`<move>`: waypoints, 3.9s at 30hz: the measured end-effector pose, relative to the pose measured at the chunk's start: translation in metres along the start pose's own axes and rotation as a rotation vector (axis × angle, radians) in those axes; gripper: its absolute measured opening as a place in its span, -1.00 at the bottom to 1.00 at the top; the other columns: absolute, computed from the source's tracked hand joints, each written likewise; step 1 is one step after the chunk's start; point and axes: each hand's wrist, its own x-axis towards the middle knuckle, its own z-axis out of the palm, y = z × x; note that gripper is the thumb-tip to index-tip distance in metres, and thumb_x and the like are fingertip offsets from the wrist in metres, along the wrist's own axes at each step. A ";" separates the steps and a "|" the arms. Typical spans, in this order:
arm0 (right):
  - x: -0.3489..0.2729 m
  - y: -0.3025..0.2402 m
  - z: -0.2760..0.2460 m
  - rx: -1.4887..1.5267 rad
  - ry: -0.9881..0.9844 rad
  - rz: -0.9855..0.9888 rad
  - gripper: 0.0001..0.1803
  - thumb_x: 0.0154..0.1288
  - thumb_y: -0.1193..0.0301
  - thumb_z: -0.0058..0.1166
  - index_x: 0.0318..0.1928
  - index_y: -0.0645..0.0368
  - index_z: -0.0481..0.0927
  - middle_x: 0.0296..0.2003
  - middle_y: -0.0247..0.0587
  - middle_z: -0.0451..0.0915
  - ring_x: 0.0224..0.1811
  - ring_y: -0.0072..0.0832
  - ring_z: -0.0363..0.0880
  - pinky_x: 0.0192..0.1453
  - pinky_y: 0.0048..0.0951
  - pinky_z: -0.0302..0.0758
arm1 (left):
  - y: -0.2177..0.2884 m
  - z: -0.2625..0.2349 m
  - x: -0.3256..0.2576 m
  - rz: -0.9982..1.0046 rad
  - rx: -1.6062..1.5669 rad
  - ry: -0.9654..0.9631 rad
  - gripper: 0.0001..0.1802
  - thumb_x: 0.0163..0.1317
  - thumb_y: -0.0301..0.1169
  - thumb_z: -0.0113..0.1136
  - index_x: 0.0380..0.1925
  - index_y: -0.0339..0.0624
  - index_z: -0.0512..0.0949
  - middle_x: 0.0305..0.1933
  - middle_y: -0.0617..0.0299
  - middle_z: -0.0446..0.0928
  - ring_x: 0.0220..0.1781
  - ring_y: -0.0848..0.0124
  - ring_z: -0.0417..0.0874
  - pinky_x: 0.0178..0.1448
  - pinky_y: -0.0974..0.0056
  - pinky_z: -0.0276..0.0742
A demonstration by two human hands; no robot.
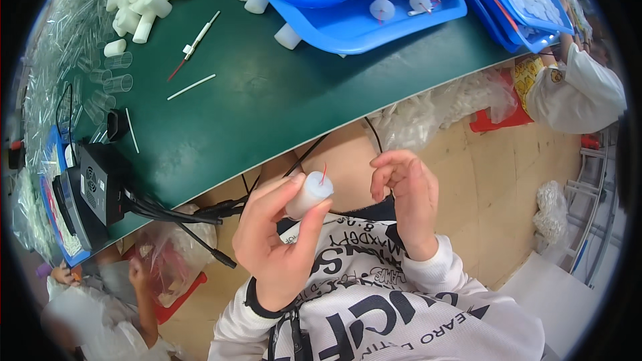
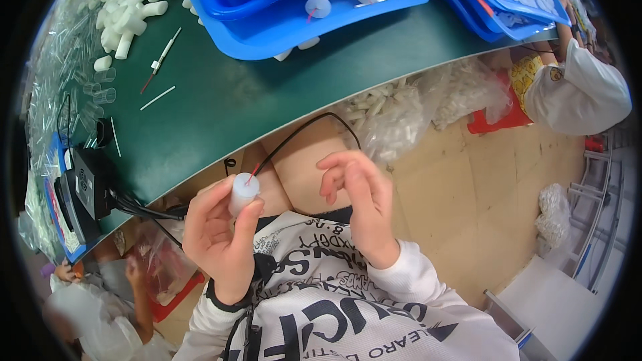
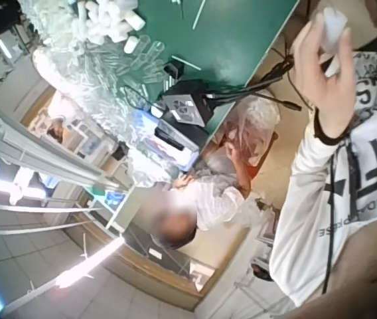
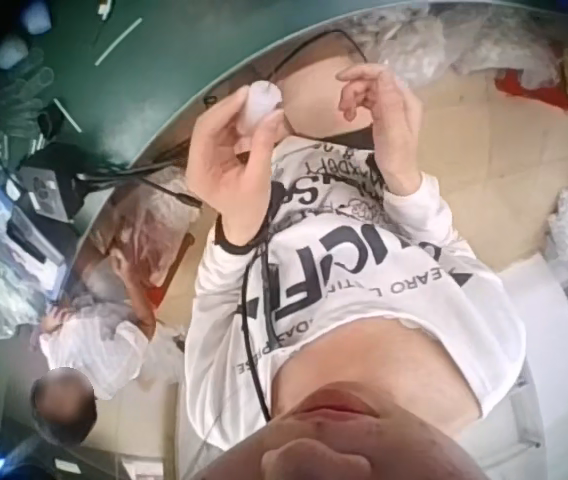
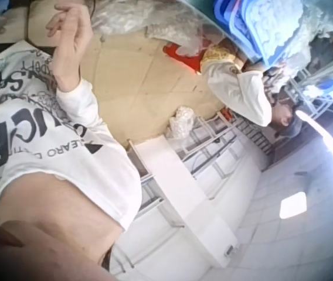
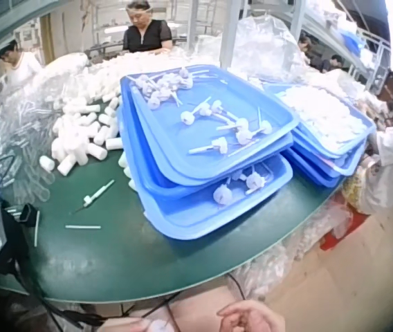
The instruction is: The person assembles small white cylindrical components by inserting thin white rods into them. They pick up the components and rods from a green table, fit them together by hand, and place the finished units into blue trays.
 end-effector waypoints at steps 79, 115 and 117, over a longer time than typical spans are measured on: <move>0.236 -0.191 0.030 -1.358 -0.516 -0.782 -0.77 -0.07 0.48 -0.01 -0.31 0.17 0.57 -0.33 -0.15 0.57 -0.35 -0.31 0.53 -0.26 -0.35 0.45 | 0.132 -0.095 0.021 0.101 -0.139 0.019 -0.59 -0.07 -0.48 0.26 -0.39 -0.16 0.16 -0.30 0.14 0.29 -0.37 0.35 0.48 -0.30 0.36 0.48; 0.019 -0.071 0.026 0.065 -0.179 -0.839 -0.71 0.17 0.67 0.03 -0.08 0.34 0.36 -0.12 0.16 0.45 -0.20 -0.22 0.60 -0.10 -0.27 0.60 | 0.039 -0.020 0.000 0.087 -0.442 -0.021 -0.60 -0.07 -0.78 0.23 -0.45 -0.22 0.19 -0.17 -0.12 0.48 -0.09 0.27 0.57 -0.04 0.26 0.60; 0.017 -0.070 0.024 0.047 -0.185 -0.850 -0.71 0.16 0.68 0.03 -0.08 0.35 0.36 -0.12 0.16 0.45 -0.18 -0.21 0.59 -0.10 -0.28 0.60 | 0.038 -0.016 -0.002 0.227 -0.283 0.007 -0.60 -0.07 -0.76 0.25 -0.45 -0.24 0.19 -0.19 -0.12 0.49 -0.12 0.27 0.59 -0.05 0.26 0.61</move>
